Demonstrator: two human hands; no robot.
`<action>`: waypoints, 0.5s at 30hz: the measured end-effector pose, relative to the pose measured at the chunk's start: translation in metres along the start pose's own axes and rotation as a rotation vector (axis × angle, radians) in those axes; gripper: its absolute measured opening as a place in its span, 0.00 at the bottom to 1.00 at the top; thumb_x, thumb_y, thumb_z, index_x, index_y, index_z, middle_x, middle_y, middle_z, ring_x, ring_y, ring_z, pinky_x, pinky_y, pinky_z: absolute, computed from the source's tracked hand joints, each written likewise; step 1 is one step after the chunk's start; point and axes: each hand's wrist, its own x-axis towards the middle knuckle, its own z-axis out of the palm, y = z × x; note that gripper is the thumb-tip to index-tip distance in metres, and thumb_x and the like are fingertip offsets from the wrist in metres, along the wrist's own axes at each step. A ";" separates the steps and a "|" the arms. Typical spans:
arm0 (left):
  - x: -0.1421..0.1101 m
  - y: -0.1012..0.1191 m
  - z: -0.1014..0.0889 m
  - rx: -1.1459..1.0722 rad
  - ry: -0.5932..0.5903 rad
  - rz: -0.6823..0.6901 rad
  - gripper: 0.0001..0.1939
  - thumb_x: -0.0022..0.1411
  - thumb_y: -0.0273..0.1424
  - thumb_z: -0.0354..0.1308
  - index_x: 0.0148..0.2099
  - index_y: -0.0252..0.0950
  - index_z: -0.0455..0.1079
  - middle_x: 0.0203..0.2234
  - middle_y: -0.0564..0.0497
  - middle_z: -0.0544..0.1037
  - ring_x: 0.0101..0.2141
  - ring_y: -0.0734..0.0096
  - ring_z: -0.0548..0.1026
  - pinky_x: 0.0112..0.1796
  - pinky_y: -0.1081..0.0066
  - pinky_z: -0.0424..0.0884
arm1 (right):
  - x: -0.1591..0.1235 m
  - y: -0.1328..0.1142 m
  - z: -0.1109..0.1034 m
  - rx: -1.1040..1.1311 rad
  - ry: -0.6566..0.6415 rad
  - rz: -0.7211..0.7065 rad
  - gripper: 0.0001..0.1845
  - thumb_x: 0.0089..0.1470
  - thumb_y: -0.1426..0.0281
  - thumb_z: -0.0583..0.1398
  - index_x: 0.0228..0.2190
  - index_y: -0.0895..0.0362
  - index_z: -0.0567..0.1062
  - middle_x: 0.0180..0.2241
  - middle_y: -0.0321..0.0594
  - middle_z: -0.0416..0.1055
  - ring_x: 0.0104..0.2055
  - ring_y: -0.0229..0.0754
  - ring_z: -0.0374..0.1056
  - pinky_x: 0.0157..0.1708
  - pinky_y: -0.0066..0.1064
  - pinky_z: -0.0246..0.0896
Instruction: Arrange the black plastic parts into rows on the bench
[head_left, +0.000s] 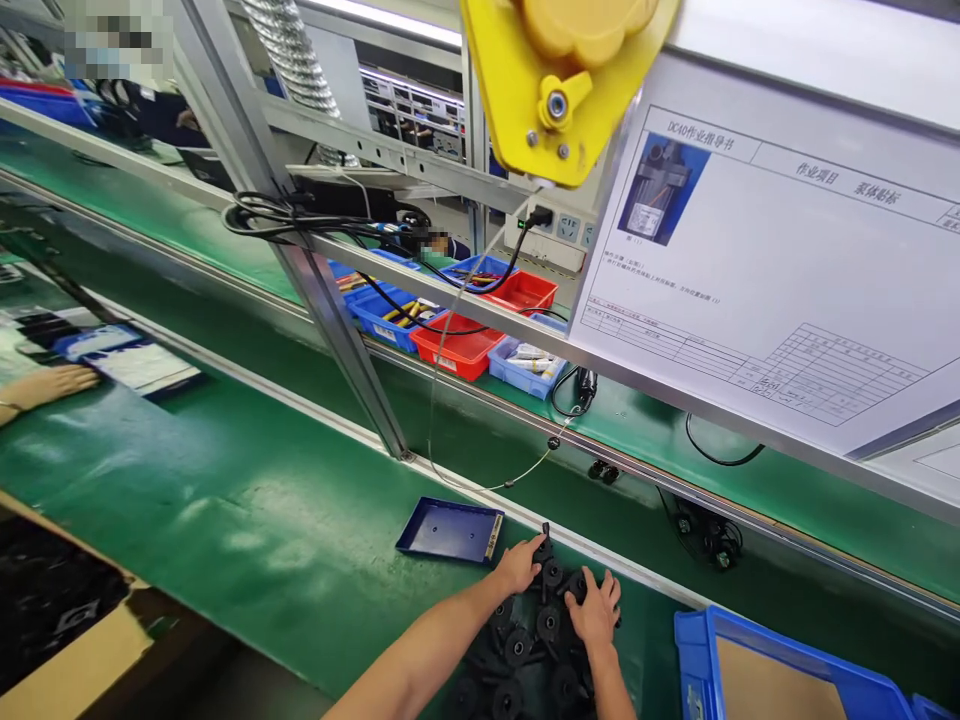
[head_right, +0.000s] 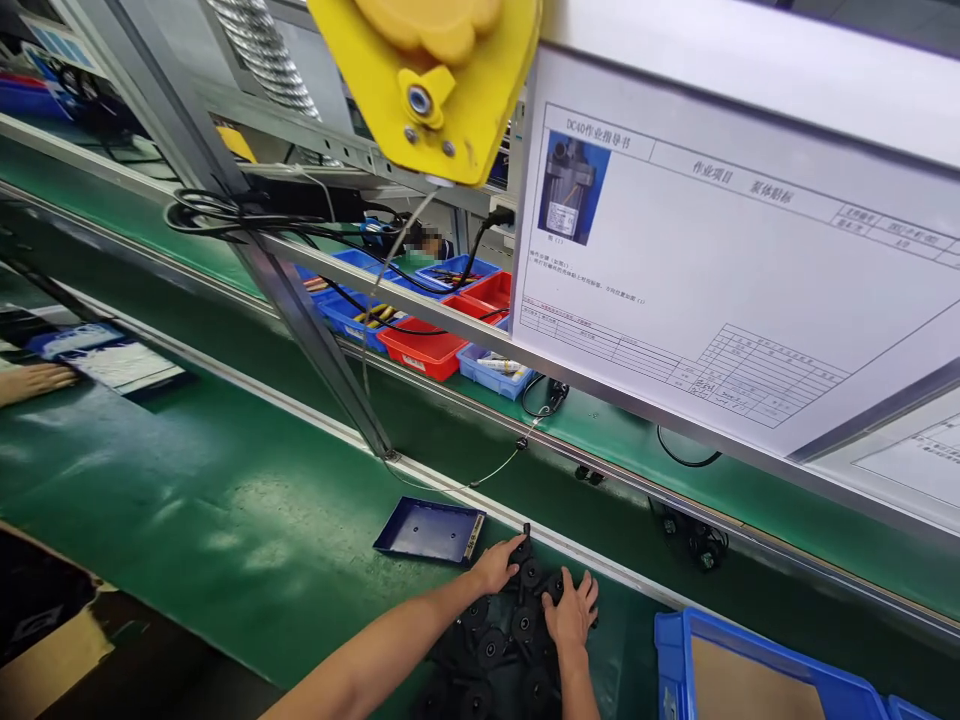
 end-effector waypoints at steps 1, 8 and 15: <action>0.001 0.005 0.003 0.018 0.016 -0.015 0.34 0.72 0.34 0.64 0.75 0.40 0.58 0.60 0.40 0.76 0.62 0.46 0.73 0.65 0.38 0.64 | 0.004 0.006 0.000 0.003 0.019 0.006 0.34 0.61 0.62 0.63 0.67 0.46 0.70 0.72 0.59 0.51 0.75 0.72 0.42 0.59 0.66 0.61; 0.001 0.022 0.015 0.069 0.120 -0.119 0.24 0.76 0.38 0.59 0.68 0.34 0.66 0.48 0.43 0.81 0.54 0.51 0.78 0.65 0.39 0.63 | 0.032 0.051 -0.012 0.038 0.101 0.029 0.34 0.61 0.57 0.60 0.66 0.52 0.71 0.69 0.64 0.56 0.72 0.77 0.48 0.52 0.64 0.68; -0.029 -0.014 0.002 -0.021 0.073 -0.091 0.34 0.70 0.37 0.66 0.72 0.37 0.61 0.65 0.39 0.70 0.62 0.49 0.71 0.64 0.46 0.67 | -0.020 0.054 -0.027 0.055 0.139 -0.243 0.26 0.67 0.54 0.57 0.61 0.51 0.74 0.66 0.53 0.61 0.70 0.63 0.54 0.64 0.50 0.62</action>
